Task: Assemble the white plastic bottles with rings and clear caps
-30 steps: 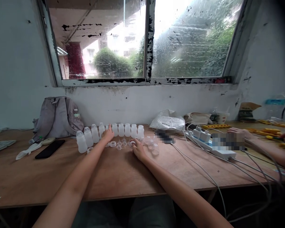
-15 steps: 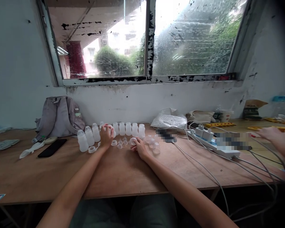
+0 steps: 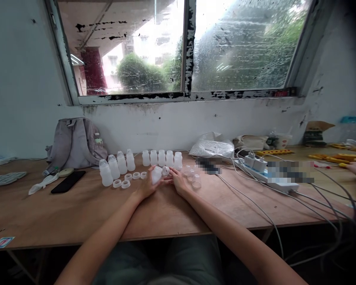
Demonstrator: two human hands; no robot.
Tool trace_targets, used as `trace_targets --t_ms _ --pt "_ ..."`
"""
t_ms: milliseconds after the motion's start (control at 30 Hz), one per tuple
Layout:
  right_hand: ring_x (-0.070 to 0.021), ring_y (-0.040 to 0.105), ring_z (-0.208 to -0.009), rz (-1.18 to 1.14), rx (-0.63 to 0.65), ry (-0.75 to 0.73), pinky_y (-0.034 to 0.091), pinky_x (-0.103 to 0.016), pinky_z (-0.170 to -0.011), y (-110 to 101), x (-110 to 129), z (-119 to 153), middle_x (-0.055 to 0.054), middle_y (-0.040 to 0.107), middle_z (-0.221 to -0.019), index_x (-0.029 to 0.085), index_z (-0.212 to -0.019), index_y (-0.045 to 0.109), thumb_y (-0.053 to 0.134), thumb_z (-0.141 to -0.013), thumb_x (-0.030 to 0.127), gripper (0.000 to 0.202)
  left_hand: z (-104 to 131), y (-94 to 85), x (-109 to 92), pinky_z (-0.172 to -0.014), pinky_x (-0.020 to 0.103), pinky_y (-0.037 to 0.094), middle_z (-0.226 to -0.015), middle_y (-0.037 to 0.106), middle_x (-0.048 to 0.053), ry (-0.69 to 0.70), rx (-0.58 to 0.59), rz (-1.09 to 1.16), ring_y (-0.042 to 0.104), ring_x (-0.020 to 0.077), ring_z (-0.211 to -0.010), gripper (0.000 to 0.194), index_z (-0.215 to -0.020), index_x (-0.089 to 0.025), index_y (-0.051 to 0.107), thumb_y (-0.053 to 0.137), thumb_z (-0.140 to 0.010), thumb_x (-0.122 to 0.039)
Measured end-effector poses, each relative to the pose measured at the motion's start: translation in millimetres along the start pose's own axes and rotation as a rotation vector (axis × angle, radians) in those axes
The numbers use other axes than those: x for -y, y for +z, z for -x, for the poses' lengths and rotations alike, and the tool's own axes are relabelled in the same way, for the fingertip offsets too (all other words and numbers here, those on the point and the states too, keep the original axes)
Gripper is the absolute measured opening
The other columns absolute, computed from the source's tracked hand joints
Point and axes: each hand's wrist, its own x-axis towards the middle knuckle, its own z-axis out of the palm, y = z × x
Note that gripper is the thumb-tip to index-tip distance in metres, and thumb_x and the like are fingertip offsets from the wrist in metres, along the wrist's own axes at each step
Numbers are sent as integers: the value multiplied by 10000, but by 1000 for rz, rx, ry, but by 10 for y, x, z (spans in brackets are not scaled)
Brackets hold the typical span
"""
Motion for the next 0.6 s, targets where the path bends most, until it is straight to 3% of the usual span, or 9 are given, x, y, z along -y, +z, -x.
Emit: trace_targets --t_ms 67,200,333,467,600 --pt "-133 584 -527 22 -28 -8 464 -243 -402 -8 4 9 -53 613 -892 216 -1016 527 450 -746 292 291 10 29 45 -838 383 435 -1199 403 105 -18 63 1 482 228 -1034 694 -1267 -224 166 563 -718 -371" --pt "-122 563 -481 68 -116 -69 435 -210 -372 -6 29 40 -27 600 -695 190 -983 514 467 -745 312 272 16 36 117 -754 349 467 -1077 455 63 -64 35 -163 527 215 -934 558 -1209 -250 352 564 -706 -366" --pt "-110 564 -496 72 -94 -135 439 -199 -381 11 48 63 -22 590 -733 193 -980 493 509 -724 306 281 21 -10 167 -751 343 461 -987 507 41 -40 40 -302 531 217 -906 554 -1158 -238 419 625 -649 -314" --pt "-103 564 -518 103 -42 -133 450 -194 -402 10 43 64 -15 581 -730 199 -996 484 511 -728 309 291 20 -46 188 -748 338 460 -963 538 39 -61 -52 -273 534 208 -894 425 -1054 -219 464 611 -669 -319" --pt "-104 560 -522 105 -15 -104 449 -198 -411 7 29 59 -16 578 -724 205 -974 487 520 -725 325 278 15 -52 205 -728 335 466 -950 546 34 -60 -31 -224 540 204 -888 415 -1031 -221 475 622 -658 -329"
